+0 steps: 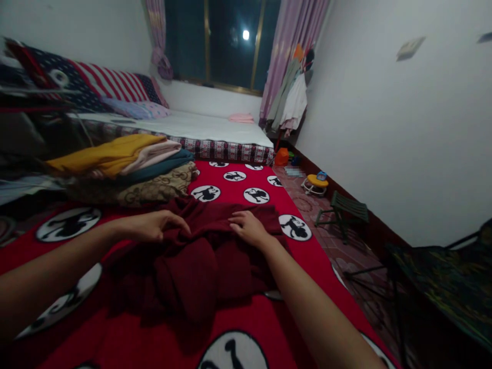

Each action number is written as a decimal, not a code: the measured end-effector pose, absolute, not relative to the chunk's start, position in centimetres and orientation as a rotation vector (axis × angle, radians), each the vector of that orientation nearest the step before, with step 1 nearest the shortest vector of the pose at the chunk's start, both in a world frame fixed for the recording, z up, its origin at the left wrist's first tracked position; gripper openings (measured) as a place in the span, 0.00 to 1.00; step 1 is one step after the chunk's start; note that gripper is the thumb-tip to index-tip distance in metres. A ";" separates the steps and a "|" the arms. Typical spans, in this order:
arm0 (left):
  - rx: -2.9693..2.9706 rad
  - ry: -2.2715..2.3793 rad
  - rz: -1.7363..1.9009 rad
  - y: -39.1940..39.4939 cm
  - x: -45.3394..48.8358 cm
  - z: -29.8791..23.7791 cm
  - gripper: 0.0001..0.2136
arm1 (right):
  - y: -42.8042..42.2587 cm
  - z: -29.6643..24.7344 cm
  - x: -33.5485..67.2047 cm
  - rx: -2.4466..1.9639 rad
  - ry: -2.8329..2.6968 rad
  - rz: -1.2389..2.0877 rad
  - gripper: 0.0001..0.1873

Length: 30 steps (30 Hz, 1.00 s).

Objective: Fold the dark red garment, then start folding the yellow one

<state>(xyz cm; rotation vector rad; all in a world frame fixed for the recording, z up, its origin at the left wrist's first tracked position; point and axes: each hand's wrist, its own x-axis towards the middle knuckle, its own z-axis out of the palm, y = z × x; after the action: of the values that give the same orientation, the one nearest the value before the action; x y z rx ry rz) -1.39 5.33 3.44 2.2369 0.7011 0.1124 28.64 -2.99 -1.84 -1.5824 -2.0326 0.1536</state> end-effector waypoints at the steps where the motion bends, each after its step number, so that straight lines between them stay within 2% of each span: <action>1: 2.209 0.667 0.062 5.3 -1.5 3.4 0.24 | -3.1 -2.7 28.2 -1.582 -2.083 0.171 0.17; 6: 2.046 0.651 -0.014 4.7 -2.8 3.0 0.29 | -4.7 -2.2 26.9 -1.575 -2.137 0.112 0.26; 9: 1.995 0.692 0.059 4.6 -3.4 2.7 0.27 | -7.0 0.4 25.3 -1.286 -2.260 -0.007 0.33; 11: 1.942 0.704 0.098 4.6 -3.5 2.5 0.25 | -8.9 1.6 23.7 -1.087 -2.450 -0.029 0.34; 14: 1.909 0.682 0.128 4.9 -3.4 2.2 0.22 | -11.6 2.4 21.3 -0.846 -2.736 -0.056 0.30; 18: 1.907 0.695 0.123 5.0 -3.2 1.7 0.17 | -13.1 2.2 18.9 -0.627 -2.809 -0.011 0.13; 21: 1.883 0.734 0.088 5.2 -3.1 1.4 0.17 | -12.3 2.2 18.9 -0.788 -2.409 0.308 0.12; 25: 1.850 0.778 0.109 5.4 -3.2 1.0 0.21 | -9.0 1.0 21.7 -1.241 -1.302 0.749 0.19; 27: 1.873 0.740 0.131 5.5 -3.3 0.7 0.21 | -7.3 -0.2 23.6 -1.323 -0.963 0.950 0.21; 30: 1.973 0.670 0.139 5.4 -3.3 0.2 0.21 | -6.1 -1.9 25.8 -1.364 -0.654 1.085 0.16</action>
<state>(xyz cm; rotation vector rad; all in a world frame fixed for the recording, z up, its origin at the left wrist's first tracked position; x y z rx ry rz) -3.32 5.42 0.24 1.9726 0.6699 0.1386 25.81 -6.13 -1.91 -1.3640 -0.6539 1.0854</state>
